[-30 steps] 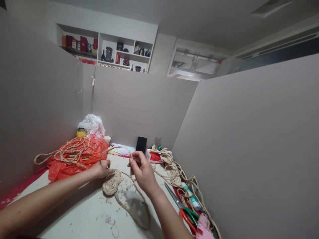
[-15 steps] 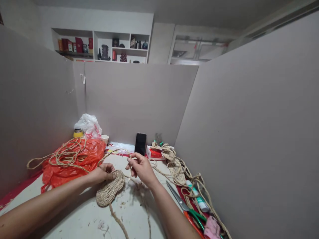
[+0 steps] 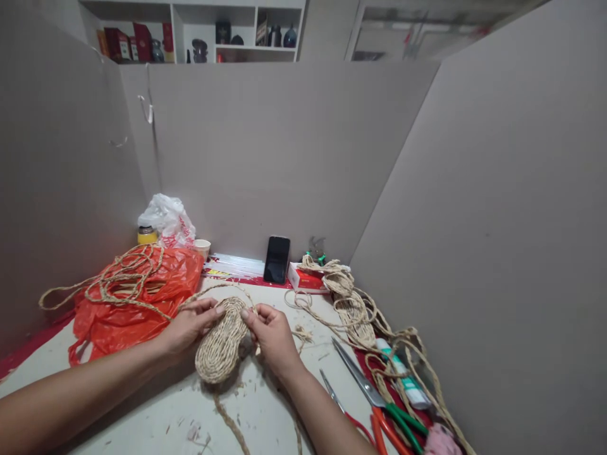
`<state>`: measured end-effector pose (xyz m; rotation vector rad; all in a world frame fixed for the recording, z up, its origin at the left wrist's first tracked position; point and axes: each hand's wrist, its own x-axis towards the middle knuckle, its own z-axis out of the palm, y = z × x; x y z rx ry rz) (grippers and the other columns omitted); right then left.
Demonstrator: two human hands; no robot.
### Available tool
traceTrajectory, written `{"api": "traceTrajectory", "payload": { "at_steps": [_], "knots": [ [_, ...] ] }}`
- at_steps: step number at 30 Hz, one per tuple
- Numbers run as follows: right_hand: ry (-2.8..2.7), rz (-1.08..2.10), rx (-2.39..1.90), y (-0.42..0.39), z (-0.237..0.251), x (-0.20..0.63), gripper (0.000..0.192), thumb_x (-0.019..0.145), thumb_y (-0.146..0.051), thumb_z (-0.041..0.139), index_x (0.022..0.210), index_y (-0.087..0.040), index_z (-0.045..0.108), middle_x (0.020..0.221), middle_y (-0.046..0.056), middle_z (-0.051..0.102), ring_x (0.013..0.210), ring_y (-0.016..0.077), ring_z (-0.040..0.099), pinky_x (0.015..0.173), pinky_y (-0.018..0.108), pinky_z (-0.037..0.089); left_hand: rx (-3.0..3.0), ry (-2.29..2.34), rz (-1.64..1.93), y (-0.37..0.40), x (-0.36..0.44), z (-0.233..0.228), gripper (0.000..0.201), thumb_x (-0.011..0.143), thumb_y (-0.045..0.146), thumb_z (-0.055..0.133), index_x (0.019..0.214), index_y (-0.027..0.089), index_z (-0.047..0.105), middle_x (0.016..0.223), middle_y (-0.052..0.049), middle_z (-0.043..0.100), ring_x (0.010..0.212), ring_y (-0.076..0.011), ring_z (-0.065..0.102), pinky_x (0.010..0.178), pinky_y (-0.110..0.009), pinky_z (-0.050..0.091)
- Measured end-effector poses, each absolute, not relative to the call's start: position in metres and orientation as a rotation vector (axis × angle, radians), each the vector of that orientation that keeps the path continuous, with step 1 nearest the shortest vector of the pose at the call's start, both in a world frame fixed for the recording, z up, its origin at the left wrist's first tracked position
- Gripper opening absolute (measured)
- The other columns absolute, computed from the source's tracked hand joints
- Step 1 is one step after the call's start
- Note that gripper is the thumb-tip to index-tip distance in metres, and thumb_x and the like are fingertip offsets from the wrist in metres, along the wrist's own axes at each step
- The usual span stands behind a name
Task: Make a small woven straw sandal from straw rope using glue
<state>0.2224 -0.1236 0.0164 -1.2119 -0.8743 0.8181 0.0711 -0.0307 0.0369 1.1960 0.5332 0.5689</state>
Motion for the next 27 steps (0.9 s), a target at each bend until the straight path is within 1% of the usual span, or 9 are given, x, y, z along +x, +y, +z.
{"api": "traceTrajectory", "payload": {
  "at_steps": [3, 5, 11, 17, 22, 25, 27],
  "knots": [
    [-0.828, 0.759, -1.224, -0.124, 0.018, 0.223, 0.040, 0.072, -0.051, 0.069, 0.060, -0.019, 0.047, 0.044, -0.009, 0.041, 0.038, 0.0061, 0.031, 0.037, 0.019, 0.023, 1.193, 0.514, 0.517, -0.034, 0.070, 0.031, 0.034, 0.066, 0.041, 0.075, 0.074, 0.010, 0.064, 0.070, -0.006, 0.067, 0.061, -0.0130, 0.059, 0.062, -0.025, 0.044],
    [-0.824, 0.756, -1.233, -0.125, 0.019, 0.221, 0.041, 0.072, -0.052, 0.069, 0.060, -0.019, 0.047, 0.044, -0.009, 0.040, 0.039, 0.0059, 0.030, 0.038, 0.019, 0.023, 1.189, 0.509, 0.518, -0.035, 0.069, 0.030, 0.037, 0.066, 0.042, 0.075, 0.074, 0.008, 0.066, 0.069, -0.007, 0.068, 0.058, -0.0128, 0.058, 0.060, -0.025, 0.044],
    [-0.908, 0.860, -1.286, -0.126, 0.018, 0.208, 0.044, 0.070, -0.050, 0.071, 0.053, -0.017, 0.047, 0.042, -0.007, 0.041, 0.040, 0.0061, 0.031, 0.041, 0.021, 0.022, 1.138, 0.517, 0.646, -0.037, 0.067, 0.029, 0.037, 0.067, 0.044, 0.074, 0.077, 0.009, 0.069, 0.071, -0.007, 0.070, 0.059, -0.0129, 0.059, 0.060, -0.024, 0.045],
    [-1.014, 0.914, -1.344, -0.127, 0.015, 0.203, 0.045, 0.071, -0.052, 0.069, 0.053, -0.016, 0.049, 0.043, -0.007, 0.039, 0.041, 0.0061, 0.029, 0.042, 0.021, 0.019, 1.069, 0.526, 0.682, -0.043, 0.064, 0.028, 0.039, 0.068, 0.047, 0.072, 0.076, 0.009, 0.068, 0.068, -0.008, 0.069, 0.059, -0.0139, 0.060, 0.060, -0.024, 0.046],
    [-1.042, 0.923, -1.363, -0.128, 0.013, 0.199, 0.044, 0.074, -0.053, 0.066, 0.055, -0.016, 0.052, 0.043, -0.006, 0.043, 0.041, 0.0065, 0.032, 0.043, 0.021, 0.023, 0.991, 0.483, 0.728, -0.049, 0.064, 0.030, 0.037, 0.073, 0.048, 0.068, 0.082, 0.012, 0.066, 0.071, -0.007, 0.070, 0.059, -0.0141, 0.061, 0.059, -0.024, 0.047],
    [-1.004, 0.926, -1.358, -0.127, 0.010, 0.194, 0.042, 0.074, -0.052, 0.067, 0.058, -0.016, 0.054, 0.041, -0.006, 0.046, 0.036, 0.0060, 0.034, 0.040, 0.020, 0.025, 0.973, 0.464, 0.717, -0.054, 0.064, 0.032, 0.039, 0.074, 0.050, 0.066, 0.088, 0.013, 0.064, 0.070, -0.006, 0.069, 0.056, -0.0136, 0.061, 0.055, -0.023, 0.046],
    [-0.997, 0.946, -1.335, -0.127, 0.007, 0.191, 0.042, 0.076, -0.053, 0.065, 0.058, -0.016, 0.055, 0.042, -0.005, 0.050, 0.033, 0.0060, 0.038, 0.038, 0.020, 0.027, 0.990, 0.455, 0.721, -0.057, 0.064, 0.032, 0.041, 0.075, 0.052, 0.063, 0.088, 0.014, 0.063, 0.068, -0.005, 0.068, 0.053, -0.0135, 0.060, 0.053, -0.023, 0.046]
  ]
}}
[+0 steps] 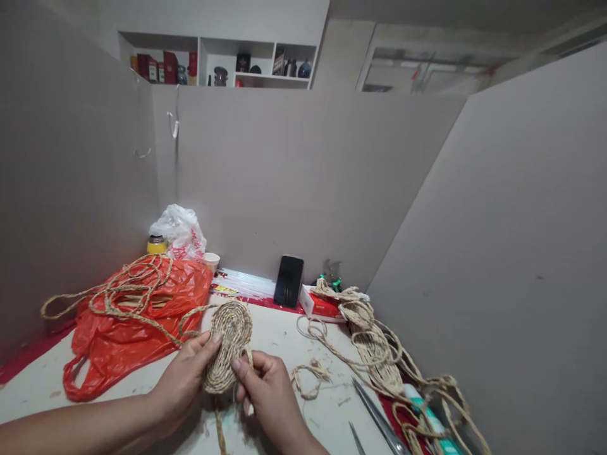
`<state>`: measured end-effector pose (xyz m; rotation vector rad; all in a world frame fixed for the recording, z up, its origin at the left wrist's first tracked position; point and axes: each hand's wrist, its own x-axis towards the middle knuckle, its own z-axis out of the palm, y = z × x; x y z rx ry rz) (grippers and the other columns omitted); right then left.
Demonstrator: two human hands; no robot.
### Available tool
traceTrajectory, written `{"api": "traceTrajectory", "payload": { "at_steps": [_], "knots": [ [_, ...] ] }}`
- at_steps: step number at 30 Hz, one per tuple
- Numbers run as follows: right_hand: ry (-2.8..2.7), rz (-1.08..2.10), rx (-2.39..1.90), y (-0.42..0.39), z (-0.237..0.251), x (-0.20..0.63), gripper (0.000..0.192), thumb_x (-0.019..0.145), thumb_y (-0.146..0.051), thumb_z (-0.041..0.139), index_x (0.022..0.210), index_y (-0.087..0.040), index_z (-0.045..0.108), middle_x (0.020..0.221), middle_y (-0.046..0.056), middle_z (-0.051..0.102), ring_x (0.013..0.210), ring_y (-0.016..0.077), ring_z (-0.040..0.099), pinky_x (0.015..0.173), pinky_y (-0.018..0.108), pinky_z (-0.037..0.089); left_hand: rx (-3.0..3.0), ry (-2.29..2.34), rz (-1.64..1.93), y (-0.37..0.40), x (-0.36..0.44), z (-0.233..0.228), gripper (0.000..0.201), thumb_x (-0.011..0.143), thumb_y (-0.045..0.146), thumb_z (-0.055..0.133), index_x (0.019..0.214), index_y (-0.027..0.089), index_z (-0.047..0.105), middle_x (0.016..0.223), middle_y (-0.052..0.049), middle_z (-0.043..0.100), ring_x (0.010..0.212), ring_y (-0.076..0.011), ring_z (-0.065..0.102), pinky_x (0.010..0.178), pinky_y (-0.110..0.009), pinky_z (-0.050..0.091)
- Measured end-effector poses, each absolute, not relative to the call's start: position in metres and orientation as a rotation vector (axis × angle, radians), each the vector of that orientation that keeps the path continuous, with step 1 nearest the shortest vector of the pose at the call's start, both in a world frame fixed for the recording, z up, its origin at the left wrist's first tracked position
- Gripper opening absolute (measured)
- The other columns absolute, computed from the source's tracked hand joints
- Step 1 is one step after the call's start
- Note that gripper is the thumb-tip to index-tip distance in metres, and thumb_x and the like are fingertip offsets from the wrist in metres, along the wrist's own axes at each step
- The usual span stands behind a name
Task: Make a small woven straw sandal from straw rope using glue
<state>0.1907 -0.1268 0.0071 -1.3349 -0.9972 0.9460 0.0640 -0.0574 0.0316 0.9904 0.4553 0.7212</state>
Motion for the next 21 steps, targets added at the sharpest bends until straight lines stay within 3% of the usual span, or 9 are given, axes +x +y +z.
{"api": "traceTrajectory", "payload": {
  "at_steps": [6, 14, 21],
  "knots": [
    [-0.959, 1.017, -1.254, -0.127, 0.001, 0.184, 0.040, 0.078, -0.047, 0.065, 0.057, -0.014, 0.056, 0.043, -0.001, 0.057, 0.030, 0.0070, 0.048, 0.035, 0.017, 0.032, 1.066, 0.489, 0.764, -0.064, 0.065, 0.025, 0.043, 0.078, 0.057, 0.056, 0.080, 0.015, 0.058, 0.054, -0.002, 0.063, 0.047, -0.0135, 0.057, 0.049, -0.023, 0.042],
    [-0.907, 1.078, -1.198, -0.127, 0.013, 0.188, 0.044, 0.074, -0.048, 0.068, 0.051, -0.014, 0.055, 0.038, -0.002, 0.053, 0.026, 0.0054, 0.043, 0.033, 0.016, 0.026, 1.043, 0.465, 0.737, -0.057, 0.067, 0.031, 0.041, 0.075, 0.055, 0.062, 0.079, 0.014, 0.060, 0.064, -0.004, 0.066, 0.050, -0.0129, 0.058, 0.053, -0.024, 0.044],
    [-0.925, 1.079, -1.179, -0.128, 0.020, 0.194, 0.047, 0.074, -0.051, 0.067, 0.048, -0.013, 0.055, 0.037, -0.003, 0.051, 0.027, 0.0046, 0.041, 0.034, 0.017, 0.024, 0.990, 0.399, 0.555, -0.033, 0.060, 0.034, 0.034, 0.071, 0.040, 0.071, 0.087, 0.011, 0.066, 0.078, -0.009, 0.071, 0.066, -0.0157, 0.063, 0.064, -0.025, 0.047]
  ]
}}
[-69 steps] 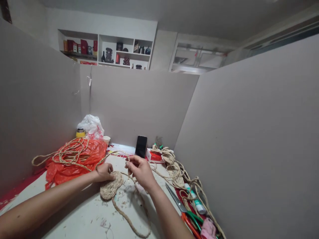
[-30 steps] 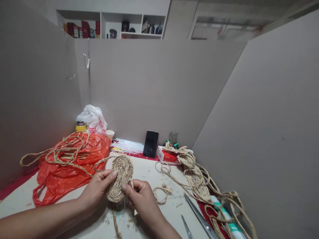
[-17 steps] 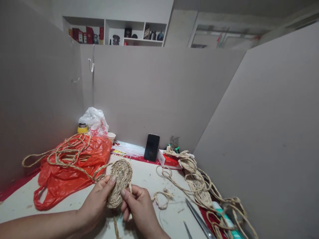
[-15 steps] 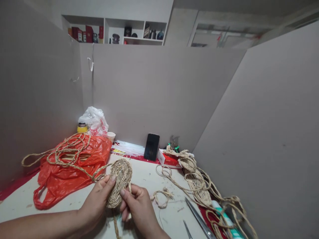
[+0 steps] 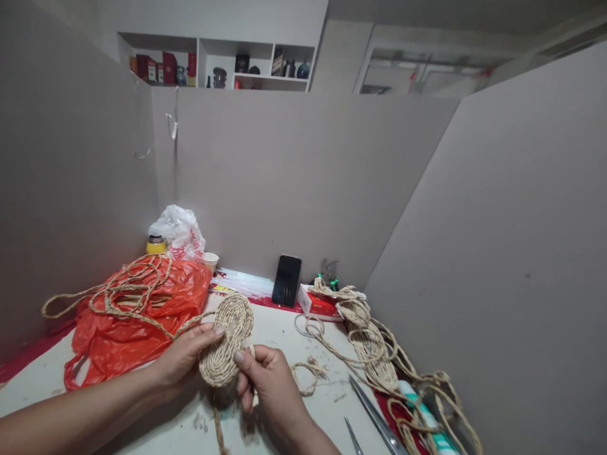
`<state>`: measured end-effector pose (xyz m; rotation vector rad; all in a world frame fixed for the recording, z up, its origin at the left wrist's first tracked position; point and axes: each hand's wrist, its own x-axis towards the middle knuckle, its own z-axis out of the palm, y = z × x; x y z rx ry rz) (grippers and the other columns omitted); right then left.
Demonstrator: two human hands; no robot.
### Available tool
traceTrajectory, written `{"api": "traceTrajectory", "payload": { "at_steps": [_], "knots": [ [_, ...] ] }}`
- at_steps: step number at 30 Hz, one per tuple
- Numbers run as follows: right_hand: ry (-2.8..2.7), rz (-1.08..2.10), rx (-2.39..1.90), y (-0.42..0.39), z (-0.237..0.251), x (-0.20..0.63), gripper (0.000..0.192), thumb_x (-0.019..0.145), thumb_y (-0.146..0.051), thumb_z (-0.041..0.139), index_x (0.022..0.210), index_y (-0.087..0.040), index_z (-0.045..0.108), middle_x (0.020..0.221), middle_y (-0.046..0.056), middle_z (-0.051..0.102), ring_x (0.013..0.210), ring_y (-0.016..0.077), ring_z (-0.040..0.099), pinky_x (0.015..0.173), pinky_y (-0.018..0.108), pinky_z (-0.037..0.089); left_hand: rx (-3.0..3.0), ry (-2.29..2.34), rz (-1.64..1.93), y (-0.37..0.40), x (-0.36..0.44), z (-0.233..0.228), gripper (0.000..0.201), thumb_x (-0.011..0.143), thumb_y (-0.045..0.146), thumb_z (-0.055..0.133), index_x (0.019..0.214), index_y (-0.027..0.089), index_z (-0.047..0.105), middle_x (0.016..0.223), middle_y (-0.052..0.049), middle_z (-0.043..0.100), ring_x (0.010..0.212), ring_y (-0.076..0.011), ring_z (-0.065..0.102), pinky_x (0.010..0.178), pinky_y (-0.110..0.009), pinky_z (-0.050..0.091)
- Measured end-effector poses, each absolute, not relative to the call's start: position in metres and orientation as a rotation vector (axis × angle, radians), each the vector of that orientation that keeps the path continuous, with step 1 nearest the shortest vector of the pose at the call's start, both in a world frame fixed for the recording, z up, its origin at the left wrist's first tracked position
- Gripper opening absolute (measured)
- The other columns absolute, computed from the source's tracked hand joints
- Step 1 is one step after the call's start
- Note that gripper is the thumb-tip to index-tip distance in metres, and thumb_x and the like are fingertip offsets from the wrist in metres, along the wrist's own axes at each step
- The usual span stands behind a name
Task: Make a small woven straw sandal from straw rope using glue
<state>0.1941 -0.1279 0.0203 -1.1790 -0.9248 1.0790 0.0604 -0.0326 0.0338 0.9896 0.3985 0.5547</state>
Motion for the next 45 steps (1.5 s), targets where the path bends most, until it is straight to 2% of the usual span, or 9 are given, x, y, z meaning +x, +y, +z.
{"api": "traceTrajectory", "payload": {
  "at_steps": [5, 12, 18, 21, 25, 29, 36, 42, 45],
  "knots": [
    [-0.922, 1.171, -1.188, -0.128, 0.015, 0.193, 0.050, 0.077, -0.053, 0.063, 0.048, -0.012, 0.056, 0.036, -0.002, 0.051, 0.026, 0.0053, 0.043, 0.031, 0.015, 0.027, 1.093, 0.452, 0.685, -0.028, 0.061, 0.030, 0.038, 0.070, 0.047, 0.071, 0.083, 0.011, 0.066, 0.070, -0.006, 0.069, 0.059, -0.0133, 0.060, 0.059, -0.023, 0.046],
    [-0.875, 1.238, -1.193, -0.130, 0.011, 0.185, 0.041, 0.070, -0.049, 0.072, 0.057, -0.013, 0.056, 0.041, -0.001, 0.058, 0.025, 0.0057, 0.045, 0.029, 0.015, 0.031, 1.165, 0.561, 0.831, -0.034, 0.063, 0.028, 0.036, 0.071, 0.049, 0.068, 0.077, 0.015, 0.061, 0.064, 0.000, 0.064, 0.055, -0.0113, 0.056, 0.053, -0.021, 0.043],
    [-0.876, 1.244, -1.165, -0.128, 0.009, 0.188, 0.037, 0.071, -0.047, 0.072, 0.067, -0.012, 0.061, 0.041, -0.002, 0.058, 0.026, 0.0062, 0.045, 0.029, 0.015, 0.034, 1.047, 0.486, 0.746, -0.037, 0.063, 0.031, 0.035, 0.074, 0.047, 0.067, 0.083, 0.014, 0.059, 0.065, -0.003, 0.066, 0.052, -0.0130, 0.058, 0.054, -0.024, 0.046],
    [-0.920, 1.235, -1.179, -0.129, 0.007, 0.191, 0.038, 0.072, -0.047, 0.072, 0.062, -0.013, 0.059, 0.041, -0.002, 0.058, 0.026, 0.0060, 0.045, 0.029, 0.014, 0.033, 1.019, 0.369, 0.582, -0.036, 0.061, 0.032, 0.032, 0.071, 0.036, 0.071, 0.088, 0.011, 0.061, 0.070, -0.006, 0.068, 0.057, -0.0153, 0.061, 0.058, -0.026, 0.047],
    [-0.959, 1.240, -1.173, -0.129, 0.005, 0.195, 0.039, 0.075, -0.046, 0.069, 0.059, -0.013, 0.057, 0.041, -0.001, 0.058, 0.027, 0.0064, 0.047, 0.030, 0.015, 0.033, 1.032, 0.325, 0.486, -0.032, 0.059, 0.032, 0.024, 0.066, 0.024, 0.075, 0.081, 0.008, 0.065, 0.073, -0.009, 0.069, 0.061, -0.0150, 0.061, 0.060, -0.025, 0.045],
    [-0.950, 1.233, -1.141, -0.129, 0.004, 0.197, 0.034, 0.077, -0.044, 0.068, 0.070, -0.011, 0.064, 0.045, -0.001, 0.060, 0.029, 0.0063, 0.049, 0.031, 0.014, 0.032, 1.018, 0.343, 0.554, -0.031, 0.058, 0.035, 0.022, 0.068, 0.025, 0.073, 0.082, 0.009, 0.066, 0.070, -0.007, 0.069, 0.059, -0.0153, 0.061, 0.060, -0.026, 0.045],
    [-0.929, 1.209, -1.144, -0.129, 0.008, 0.199, 0.037, 0.076, -0.047, 0.068, 0.070, -0.011, 0.064, 0.044, -0.001, 0.059, 0.027, 0.0054, 0.046, 0.031, 0.014, 0.032, 1.023, 0.343, 0.620, -0.029, 0.057, 0.042, 0.023, 0.070, 0.027, 0.072, 0.081, 0.008, 0.067, 0.071, -0.007, 0.068, 0.061, -0.0150, 0.059, 0.062, -0.026, 0.045],
    [-0.746, 1.007, -1.265, -0.123, 0.010, 0.208, 0.051, 0.076, -0.058, 0.062, 0.098, -0.012, 0.063, 0.049, -0.001, 0.060, 0.033, 0.0079, 0.049, 0.032, 0.016, 0.033, 1.109, 0.410, 0.621, -0.030, 0.055, 0.038, 0.031, 0.069, 0.032, 0.075, 0.090, 0.011, 0.065, 0.078, -0.006, 0.067, 0.067, -0.0135, 0.058, 0.065, -0.025, 0.044],
    [-0.634, 0.887, -1.226, -0.122, 0.014, 0.214, 0.050, 0.073, -0.056, 0.067, 0.100, -0.014, 0.062, 0.057, 0.000, 0.061, 0.040, 0.0075, 0.050, 0.035, 0.016, 0.034, 1.171, 0.474, 0.622, -0.033, 0.057, 0.031, 0.036, 0.067, 0.038, 0.076, 0.088, 0.011, 0.065, 0.074, -0.005, 0.065, 0.063, -0.0118, 0.055, 0.062, -0.024, 0.043]
  ]
}}
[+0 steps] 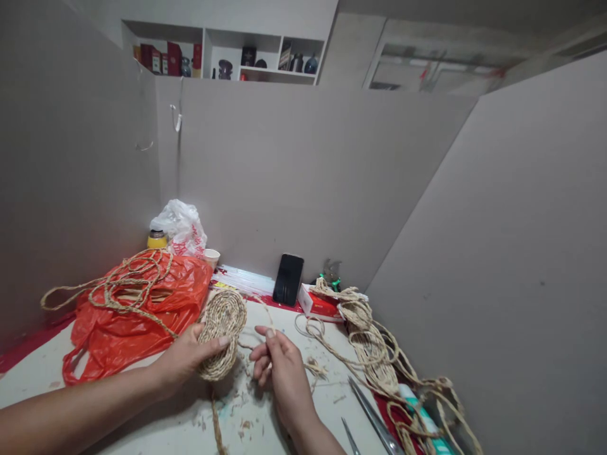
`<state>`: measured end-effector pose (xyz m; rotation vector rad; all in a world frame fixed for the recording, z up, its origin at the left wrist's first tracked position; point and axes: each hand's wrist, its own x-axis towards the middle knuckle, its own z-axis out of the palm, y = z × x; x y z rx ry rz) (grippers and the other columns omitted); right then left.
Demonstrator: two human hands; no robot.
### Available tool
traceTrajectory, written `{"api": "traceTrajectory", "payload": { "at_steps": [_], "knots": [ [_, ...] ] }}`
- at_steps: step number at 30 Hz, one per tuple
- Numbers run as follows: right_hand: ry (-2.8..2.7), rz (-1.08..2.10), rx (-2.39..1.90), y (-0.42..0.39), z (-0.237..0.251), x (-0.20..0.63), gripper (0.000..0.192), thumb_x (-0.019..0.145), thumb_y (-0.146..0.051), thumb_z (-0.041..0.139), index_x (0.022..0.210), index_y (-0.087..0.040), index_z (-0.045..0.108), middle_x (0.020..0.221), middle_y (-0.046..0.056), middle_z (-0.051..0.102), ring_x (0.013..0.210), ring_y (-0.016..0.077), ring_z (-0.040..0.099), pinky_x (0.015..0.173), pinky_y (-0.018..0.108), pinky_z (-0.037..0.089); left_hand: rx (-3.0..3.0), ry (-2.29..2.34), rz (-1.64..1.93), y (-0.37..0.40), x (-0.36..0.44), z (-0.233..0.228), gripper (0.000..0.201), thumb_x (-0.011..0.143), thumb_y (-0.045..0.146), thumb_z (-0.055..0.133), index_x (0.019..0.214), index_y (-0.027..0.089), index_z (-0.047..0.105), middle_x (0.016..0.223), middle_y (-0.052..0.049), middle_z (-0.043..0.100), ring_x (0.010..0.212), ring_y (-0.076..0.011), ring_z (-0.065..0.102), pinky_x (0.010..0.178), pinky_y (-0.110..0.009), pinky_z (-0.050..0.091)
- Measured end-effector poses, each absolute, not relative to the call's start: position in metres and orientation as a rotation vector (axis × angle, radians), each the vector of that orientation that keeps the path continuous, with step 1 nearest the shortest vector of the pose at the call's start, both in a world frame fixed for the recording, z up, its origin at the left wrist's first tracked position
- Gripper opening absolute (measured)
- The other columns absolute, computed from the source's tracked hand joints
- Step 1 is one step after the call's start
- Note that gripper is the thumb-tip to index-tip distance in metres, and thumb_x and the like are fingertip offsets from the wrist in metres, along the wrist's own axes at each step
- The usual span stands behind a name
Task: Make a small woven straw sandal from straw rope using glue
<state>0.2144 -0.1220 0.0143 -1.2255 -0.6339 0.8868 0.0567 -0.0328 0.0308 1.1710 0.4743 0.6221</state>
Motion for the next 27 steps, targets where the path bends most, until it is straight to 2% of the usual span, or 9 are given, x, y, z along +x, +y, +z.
{"api": "traceTrajectory", "payload": {
  "at_steps": [2, 5, 9, 11, 16, 21, 27],
  "knots": [
    [-0.599, 0.890, -1.138, -0.123, 0.018, 0.216, 0.043, 0.071, -0.050, 0.072, 0.095, -0.015, 0.063, 0.061, -0.002, 0.059, 0.041, 0.0047, 0.044, 0.037, 0.015, 0.032, 1.227, 0.490, 0.604, -0.035, 0.058, 0.027, 0.038, 0.067, 0.042, 0.075, 0.084, 0.010, 0.066, 0.071, -0.005, 0.064, 0.060, -0.0109, 0.054, 0.060, -0.023, 0.042],
    [-0.587, 0.993, -1.038, -0.124, 0.022, 0.212, 0.032, 0.070, -0.044, 0.075, 0.078, -0.016, 0.061, 0.057, -0.007, 0.048, 0.039, 0.0009, 0.028, 0.035, 0.014, 0.021, 1.273, 0.465, 0.558, -0.038, 0.060, 0.025, 0.042, 0.067, 0.045, 0.074, 0.086, 0.008, 0.067, 0.073, -0.007, 0.065, 0.061, -0.0110, 0.054, 0.060, -0.024, 0.042],
    [-0.632, 1.063, -1.039, -0.127, 0.022, 0.203, 0.041, 0.070, -0.045, 0.074, 0.059, -0.017, 0.047, 0.049, -0.011, 0.030, 0.041, 0.0023, 0.015, 0.036, 0.016, 0.013, 1.284, 0.489, 0.544, -0.043, 0.061, 0.026, 0.042, 0.067, 0.046, 0.074, 0.086, 0.008, 0.067, 0.072, -0.006, 0.065, 0.060, -0.0106, 0.053, 0.060, -0.023, 0.043],
    [-0.648, 1.075, -1.055, -0.128, 0.022, 0.199, 0.042, 0.069, -0.045, 0.075, 0.059, -0.017, 0.045, 0.048, -0.012, 0.025, 0.042, 0.0033, 0.015, 0.037, 0.017, 0.013, 1.300, 0.483, 0.541, -0.045, 0.062, 0.026, 0.042, 0.069, 0.045, 0.072, 0.087, 0.008, 0.067, 0.073, -0.007, 0.066, 0.061, -0.0112, 0.054, 0.061, -0.023, 0.044],
    [-0.640, 1.077, -1.071, -0.127, 0.024, 0.195, 0.042, 0.065, -0.046, 0.078, 0.061, -0.017, 0.048, 0.048, -0.011, 0.030, 0.043, 0.0031, 0.017, 0.039, 0.016, 0.015, 1.318, 0.402, 0.519, -0.045, 0.062, 0.027, 0.042, 0.071, 0.044, 0.071, 0.090, 0.007, 0.066, 0.081, -0.010, 0.068, 0.069, -0.0149, 0.059, 0.067, -0.027, 0.047],
    [-0.610, 1.059, -1.090, -0.126, 0.024, 0.192, 0.044, 0.061, -0.049, 0.079, 0.061, -0.016, 0.049, 0.048, -0.011, 0.033, 0.042, 0.0026, 0.016, 0.038, 0.017, 0.012, 1.310, 0.392, 0.662, -0.040, 0.063, 0.027, 0.034, 0.077, 0.042, 0.066, 0.091, 0.011, 0.064, 0.081, -0.007, 0.068, 0.072, -0.0150, 0.059, 0.069, -0.027, 0.048],
    [-0.611, 1.089, -1.136, -0.125, 0.015, 0.191, 0.043, 0.064, -0.047, 0.078, 0.056, -0.015, 0.050, 0.042, -0.010, 0.033, 0.039, 0.0025, 0.018, 0.038, 0.019, 0.010, 1.354, 0.427, 0.699, -0.043, 0.063, 0.018, 0.037, 0.083, 0.045, 0.058, 0.103, 0.014, 0.061, 0.083, -0.005, 0.066, 0.073, -0.0149, 0.057, 0.068, -0.025, 0.047]
  ]
}}
